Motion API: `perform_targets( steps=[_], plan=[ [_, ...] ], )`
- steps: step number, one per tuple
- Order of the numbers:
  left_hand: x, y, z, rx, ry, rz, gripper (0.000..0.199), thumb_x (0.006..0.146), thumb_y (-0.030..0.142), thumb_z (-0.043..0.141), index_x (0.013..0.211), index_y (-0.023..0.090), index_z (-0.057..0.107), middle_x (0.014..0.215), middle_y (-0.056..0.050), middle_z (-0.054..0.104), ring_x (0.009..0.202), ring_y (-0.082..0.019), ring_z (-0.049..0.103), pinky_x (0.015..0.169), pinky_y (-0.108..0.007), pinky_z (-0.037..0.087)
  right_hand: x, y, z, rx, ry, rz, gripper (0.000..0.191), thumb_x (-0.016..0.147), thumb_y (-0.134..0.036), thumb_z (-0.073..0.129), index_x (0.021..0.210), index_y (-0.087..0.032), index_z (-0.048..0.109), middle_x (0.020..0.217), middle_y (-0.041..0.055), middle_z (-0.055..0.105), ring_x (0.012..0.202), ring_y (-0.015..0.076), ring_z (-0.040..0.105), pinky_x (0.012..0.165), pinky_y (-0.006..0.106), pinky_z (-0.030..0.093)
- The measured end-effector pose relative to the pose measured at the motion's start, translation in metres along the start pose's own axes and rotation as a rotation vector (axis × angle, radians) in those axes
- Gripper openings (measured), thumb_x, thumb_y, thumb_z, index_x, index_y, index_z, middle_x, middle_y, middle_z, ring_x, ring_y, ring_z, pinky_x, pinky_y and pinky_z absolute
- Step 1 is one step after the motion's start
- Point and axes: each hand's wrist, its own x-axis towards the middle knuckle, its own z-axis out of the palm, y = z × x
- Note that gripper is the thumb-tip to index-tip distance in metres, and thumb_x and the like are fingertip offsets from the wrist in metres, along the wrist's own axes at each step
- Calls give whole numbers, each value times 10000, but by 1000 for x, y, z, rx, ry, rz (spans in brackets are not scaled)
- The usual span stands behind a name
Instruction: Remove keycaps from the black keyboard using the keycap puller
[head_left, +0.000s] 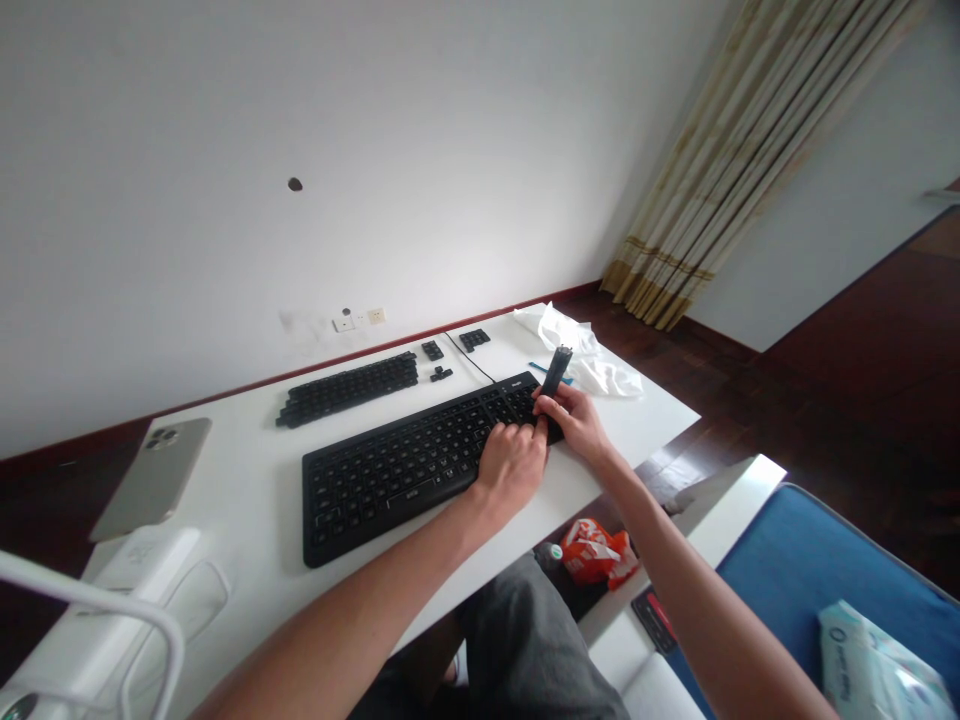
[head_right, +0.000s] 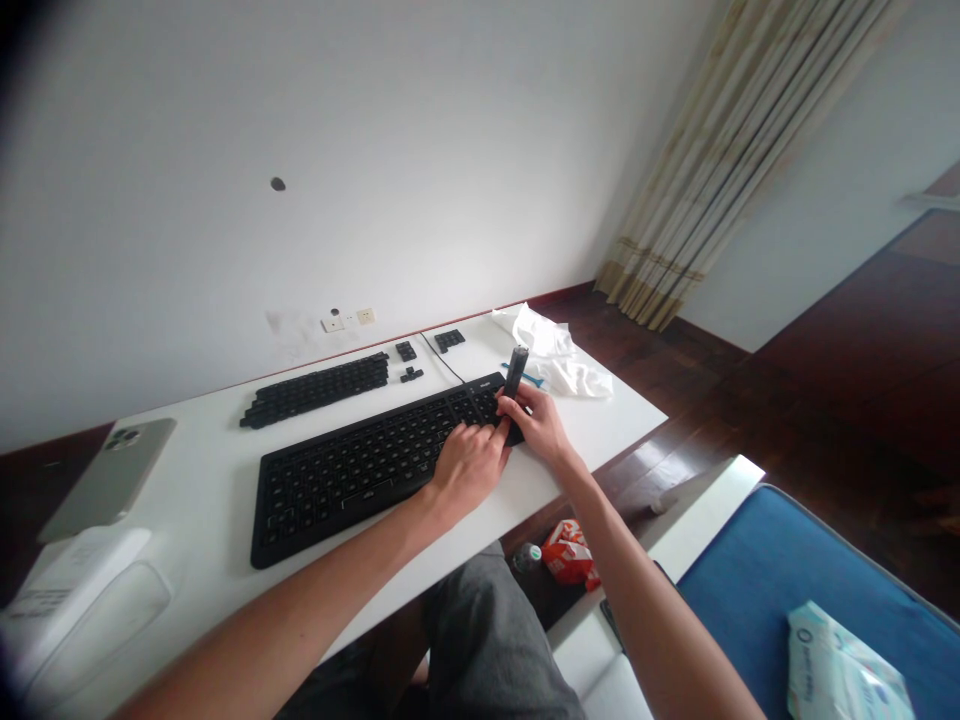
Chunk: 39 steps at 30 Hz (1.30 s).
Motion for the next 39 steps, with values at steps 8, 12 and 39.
perform_targets(
  steps=[8,12,39],
  plan=[
    [0,-1,-3,-43,-14,-3,425,1059,229,399,1419,92,579,970,-112,734,872,-235,674,798,-400,436,0,0,-1,1,2,9,364,972,-573,598,965,-214,653,816,34,657,736,193,584,696,328,473],
    [0,-1,-3,-52,-18,1,441,1057,224,401,1445,89,560,982,-119,736,882,-236,672,801,-402,434,2,0,-3,2,17,24,416,962,-621,578,975,-211,647,820,37,655,745,200,585,717,338,487],
    [34,-28,-18,-142,-54,-64,224,1012,289,578,1124,287,772,1049,-35,719,977,-176,657,877,-275,519,9,12,1,60,312,44,411,942,-599,591,1045,-203,628,811,32,693,701,175,623,673,328,517]
  ],
)
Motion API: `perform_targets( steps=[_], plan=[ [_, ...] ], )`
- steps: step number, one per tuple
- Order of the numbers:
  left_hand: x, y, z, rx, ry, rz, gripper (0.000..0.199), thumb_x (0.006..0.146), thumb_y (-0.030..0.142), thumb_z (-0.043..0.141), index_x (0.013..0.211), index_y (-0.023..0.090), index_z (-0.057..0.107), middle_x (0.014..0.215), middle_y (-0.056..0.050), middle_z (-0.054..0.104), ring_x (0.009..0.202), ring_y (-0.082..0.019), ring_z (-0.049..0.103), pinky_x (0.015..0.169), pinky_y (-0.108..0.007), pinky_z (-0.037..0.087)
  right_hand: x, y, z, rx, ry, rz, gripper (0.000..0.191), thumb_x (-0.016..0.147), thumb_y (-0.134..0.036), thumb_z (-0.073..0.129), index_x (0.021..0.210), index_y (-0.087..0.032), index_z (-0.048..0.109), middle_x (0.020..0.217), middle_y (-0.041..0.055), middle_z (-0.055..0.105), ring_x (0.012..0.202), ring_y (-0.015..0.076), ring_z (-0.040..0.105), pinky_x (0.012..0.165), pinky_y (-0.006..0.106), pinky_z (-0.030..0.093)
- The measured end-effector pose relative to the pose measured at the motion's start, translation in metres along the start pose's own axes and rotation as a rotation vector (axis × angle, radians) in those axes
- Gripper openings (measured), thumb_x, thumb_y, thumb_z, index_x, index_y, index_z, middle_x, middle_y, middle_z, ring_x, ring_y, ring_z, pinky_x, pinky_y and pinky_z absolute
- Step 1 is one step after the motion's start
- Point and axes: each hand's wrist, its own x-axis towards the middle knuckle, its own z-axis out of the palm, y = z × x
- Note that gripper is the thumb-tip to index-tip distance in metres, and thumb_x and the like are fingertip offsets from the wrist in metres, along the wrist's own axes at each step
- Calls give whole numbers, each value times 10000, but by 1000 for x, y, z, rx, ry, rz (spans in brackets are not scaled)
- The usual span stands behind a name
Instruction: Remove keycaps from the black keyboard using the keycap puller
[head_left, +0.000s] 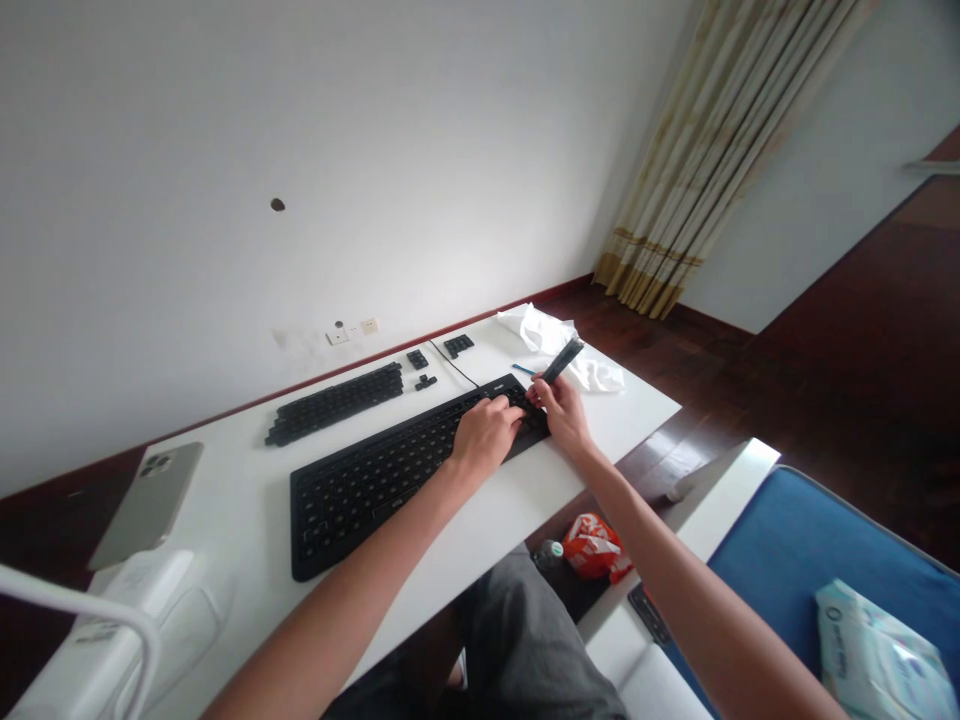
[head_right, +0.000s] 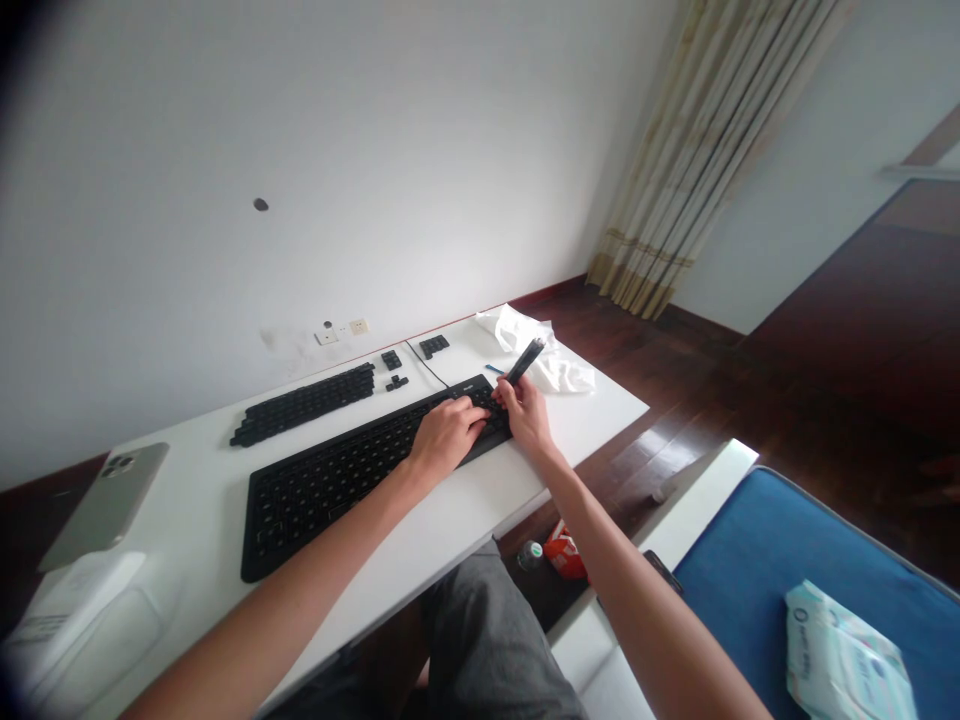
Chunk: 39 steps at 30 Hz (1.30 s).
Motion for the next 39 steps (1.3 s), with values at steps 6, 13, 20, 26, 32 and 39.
perform_targets(
  steps=[6,13,20,26,32,39],
  plan=[
    [11,-3,3,-36,16,31,200,990,227,588,1047,246,778,1039,-38,735,984,-175,663,935,-281,518,0,0,0,-27,2,15,429,949,-597,578,1068,-189,633,817,46,696,722,189,637,694,339,520],
    [15,-5,0,-104,-9,-7,117,922,209,651,974,246,749,987,-18,765,921,-180,712,869,-275,528,0,2,0,-33,20,30,457,952,-626,566,1069,-189,638,823,49,702,731,195,647,713,348,532],
    [49,-58,-14,-33,92,-198,149,903,195,665,997,255,763,1068,-12,785,1002,-203,705,903,-298,516,-1,-2,-1,-63,-31,-6,403,976,-595,553,1057,-209,640,822,52,710,749,217,656,724,366,521],
    [79,-88,4,82,61,-232,201,938,177,611,1029,237,781,1068,-44,782,1015,-223,675,904,-318,498,-2,-6,-1,-81,-48,2,356,991,-566,544,1046,-229,642,820,43,709,755,223,648,731,374,514],
    [93,-97,11,134,91,-196,179,922,192,620,979,206,789,1096,-82,736,1072,-247,571,956,-342,468,-3,-7,-1,-75,-54,8,338,992,-551,551,1047,-230,642,818,42,702,764,228,644,734,376,502],
    [102,-112,11,212,166,-209,140,911,221,628,892,223,766,1112,-88,684,1100,-273,518,981,-386,454,-3,-9,-1,-81,-61,16,353,987,-551,555,1050,-215,645,812,38,704,757,218,641,719,349,491]
  ],
)
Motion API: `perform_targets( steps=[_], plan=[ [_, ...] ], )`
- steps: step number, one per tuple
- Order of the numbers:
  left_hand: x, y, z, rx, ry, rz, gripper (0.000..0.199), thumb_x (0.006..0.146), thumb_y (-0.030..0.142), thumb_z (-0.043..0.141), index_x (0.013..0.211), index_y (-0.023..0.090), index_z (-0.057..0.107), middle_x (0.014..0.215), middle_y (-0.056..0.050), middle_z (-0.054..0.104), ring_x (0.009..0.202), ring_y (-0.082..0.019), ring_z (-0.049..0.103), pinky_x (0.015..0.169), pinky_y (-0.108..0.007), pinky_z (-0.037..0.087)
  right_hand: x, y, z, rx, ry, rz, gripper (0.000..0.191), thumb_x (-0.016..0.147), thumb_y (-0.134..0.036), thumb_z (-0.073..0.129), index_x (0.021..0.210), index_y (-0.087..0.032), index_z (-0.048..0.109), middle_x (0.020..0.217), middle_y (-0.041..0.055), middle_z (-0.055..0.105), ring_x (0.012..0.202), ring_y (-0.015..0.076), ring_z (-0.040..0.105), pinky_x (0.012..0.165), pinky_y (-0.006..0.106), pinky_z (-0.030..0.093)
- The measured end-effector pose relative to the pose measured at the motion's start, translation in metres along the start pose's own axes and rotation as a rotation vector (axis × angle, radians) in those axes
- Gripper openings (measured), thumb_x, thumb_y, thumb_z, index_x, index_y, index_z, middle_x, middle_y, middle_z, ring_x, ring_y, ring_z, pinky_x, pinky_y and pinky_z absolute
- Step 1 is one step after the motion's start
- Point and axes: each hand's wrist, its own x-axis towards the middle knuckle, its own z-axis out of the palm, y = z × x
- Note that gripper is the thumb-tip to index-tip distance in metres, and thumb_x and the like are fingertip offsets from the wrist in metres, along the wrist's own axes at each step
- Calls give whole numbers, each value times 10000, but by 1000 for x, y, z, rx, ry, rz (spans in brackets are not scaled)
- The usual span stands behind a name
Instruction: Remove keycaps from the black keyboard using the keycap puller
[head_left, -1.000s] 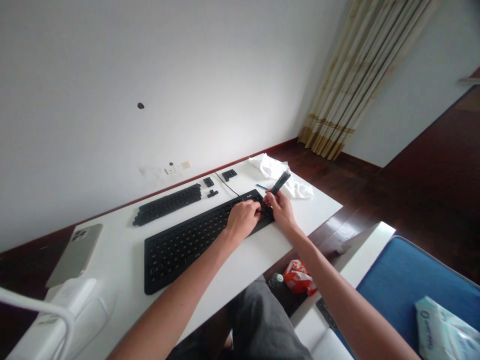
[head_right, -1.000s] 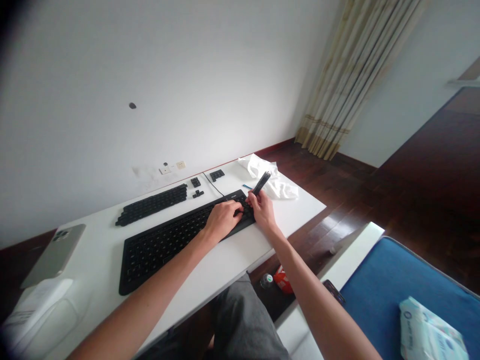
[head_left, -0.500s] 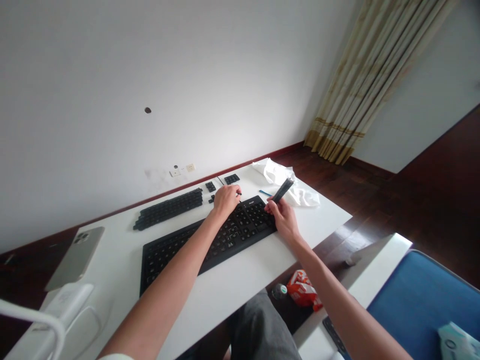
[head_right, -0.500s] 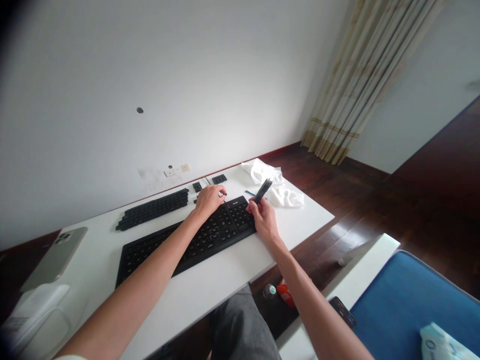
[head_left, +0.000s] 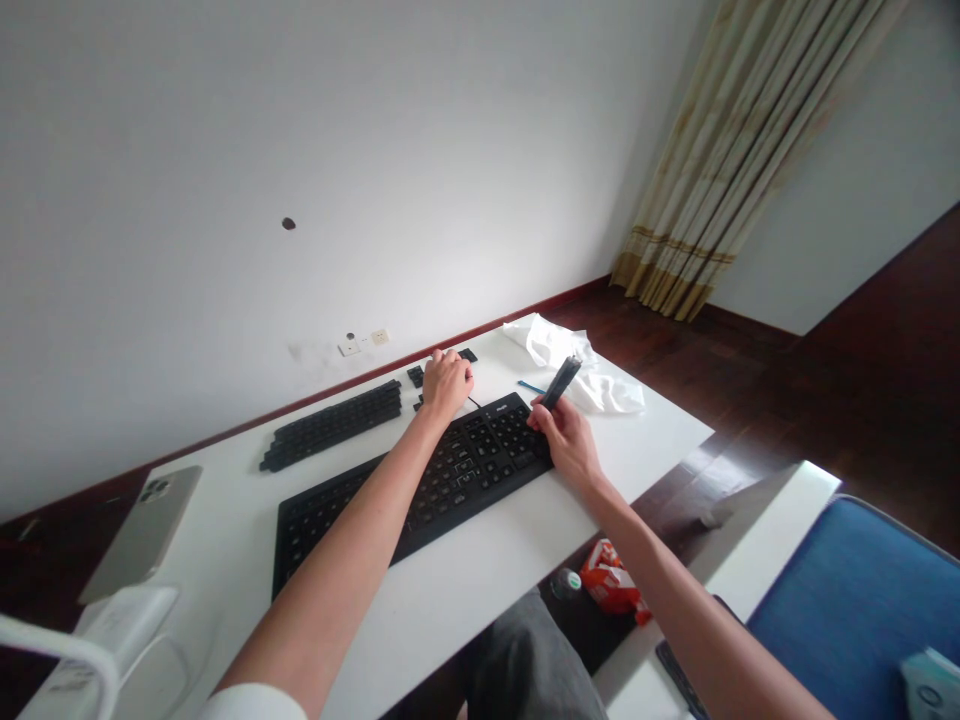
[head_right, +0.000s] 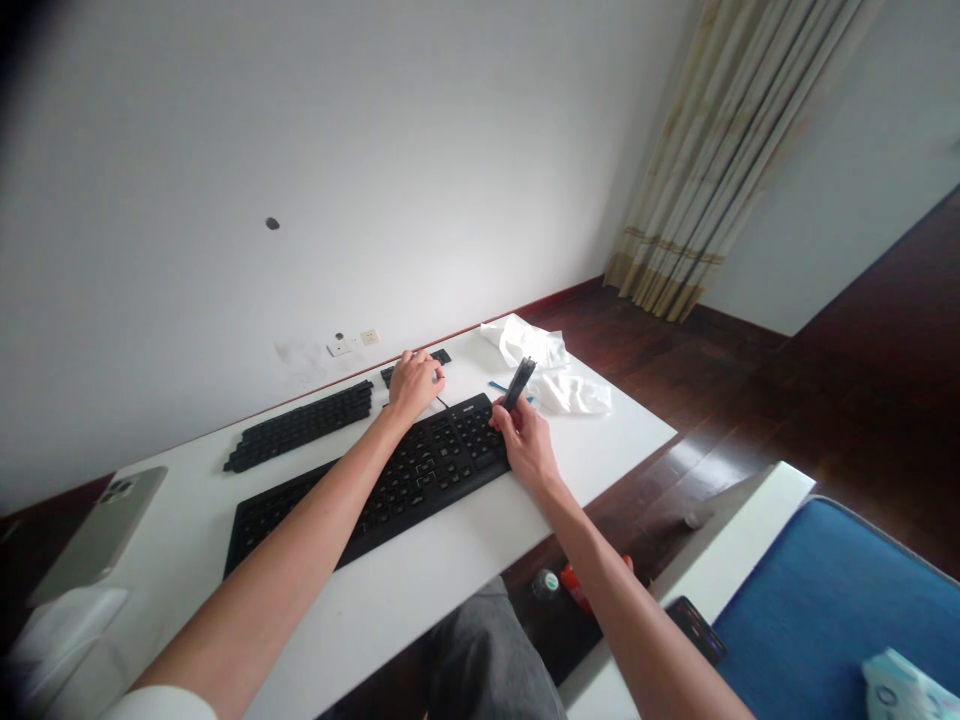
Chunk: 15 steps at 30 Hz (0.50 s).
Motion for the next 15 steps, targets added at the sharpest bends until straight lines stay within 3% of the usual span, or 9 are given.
perform_targets(
  steps=[15],
  plan=[
    [10,-12,12,34,33,-47,97,906,244,647,966,242,723,1087,-91,680,1107,-299,537,938,-409,446,0,-1,1,45,5,1,338,985,-521,571,1057,-201,654,808,38,690,760,209,650,729,343,511]
  ],
)
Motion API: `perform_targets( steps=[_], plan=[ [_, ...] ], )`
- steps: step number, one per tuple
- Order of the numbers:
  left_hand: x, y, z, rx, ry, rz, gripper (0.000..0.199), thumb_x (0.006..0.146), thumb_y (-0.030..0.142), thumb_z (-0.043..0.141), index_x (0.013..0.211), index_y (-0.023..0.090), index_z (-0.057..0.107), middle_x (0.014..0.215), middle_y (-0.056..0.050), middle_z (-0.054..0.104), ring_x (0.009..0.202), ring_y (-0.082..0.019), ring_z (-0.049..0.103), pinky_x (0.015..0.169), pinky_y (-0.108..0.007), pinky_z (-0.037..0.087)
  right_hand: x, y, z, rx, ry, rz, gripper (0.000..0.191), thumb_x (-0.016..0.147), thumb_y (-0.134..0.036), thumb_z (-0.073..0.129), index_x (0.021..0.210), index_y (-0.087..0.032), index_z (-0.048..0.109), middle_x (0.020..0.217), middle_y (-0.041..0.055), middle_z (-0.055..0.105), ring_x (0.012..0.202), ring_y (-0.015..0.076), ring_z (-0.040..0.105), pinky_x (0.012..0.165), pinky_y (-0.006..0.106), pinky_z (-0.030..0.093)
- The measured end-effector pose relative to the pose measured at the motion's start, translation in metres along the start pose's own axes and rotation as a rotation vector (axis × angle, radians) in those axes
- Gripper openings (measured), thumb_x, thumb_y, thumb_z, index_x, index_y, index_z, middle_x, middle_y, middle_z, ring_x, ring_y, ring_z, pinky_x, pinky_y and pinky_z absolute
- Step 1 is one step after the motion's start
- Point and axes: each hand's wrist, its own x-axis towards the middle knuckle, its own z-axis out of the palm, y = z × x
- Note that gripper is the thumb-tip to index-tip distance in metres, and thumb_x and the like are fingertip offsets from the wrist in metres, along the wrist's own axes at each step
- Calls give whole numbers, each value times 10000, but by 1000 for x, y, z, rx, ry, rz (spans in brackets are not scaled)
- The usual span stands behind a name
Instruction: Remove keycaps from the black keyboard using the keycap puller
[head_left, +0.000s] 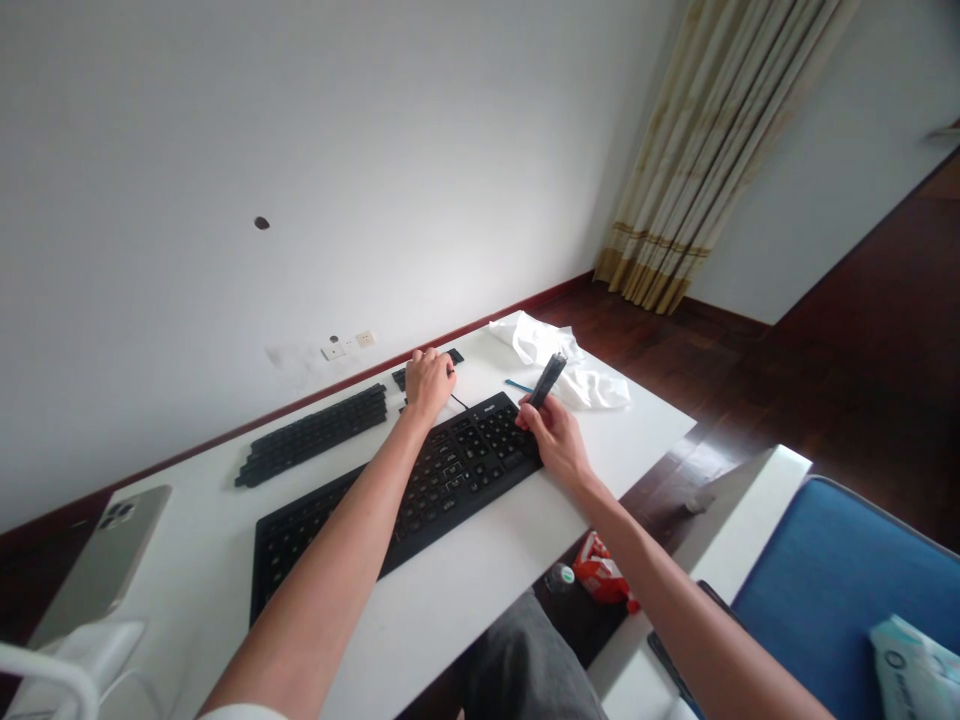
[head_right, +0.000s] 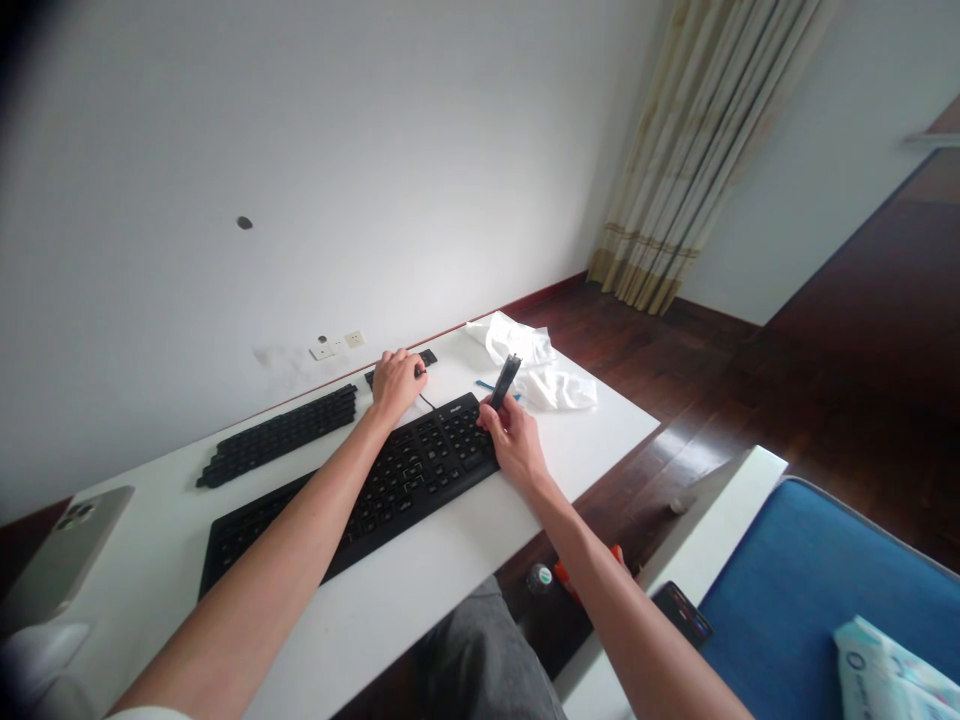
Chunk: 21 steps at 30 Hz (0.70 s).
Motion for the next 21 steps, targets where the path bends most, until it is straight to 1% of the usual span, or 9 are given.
perform_targets(
  steps=[9,13,16,21],
  plan=[
    [2,0,1,23,-16,-35,118,916,282,650,1009,247,715,1127,-104,681,1147,-326,533,935,-437,448,0,-3,0,15,-8,-4,318,983,-506,580,1042,-203,657,804,28,684,755,202,653,721,334,508],
    [1,0,1,32,3,-45,216,914,306,661,1120,246,689,1185,-106,684,1156,-327,542,942,-442,455,0,-2,0,15,-9,3,311,983,-499,582,1042,-203,655,805,27,686,760,202,662,726,333,509],
    [-2,-2,-4,51,9,-59,329,903,333,680,1217,242,649,1222,-109,687,1180,-334,544,964,-450,453,0,-2,0,10,-7,5,310,986,-498,575,1044,-203,653,810,29,687,763,204,666,722,331,508],
    [-8,-8,-13,93,-67,-94,410,900,343,676,1285,226,600,1195,-125,725,1186,-356,560,976,-462,447,0,-2,0,4,-14,5,313,983,-507,577,1021,-205,651,811,32,692,767,205,670,739,331,515]
  ],
)
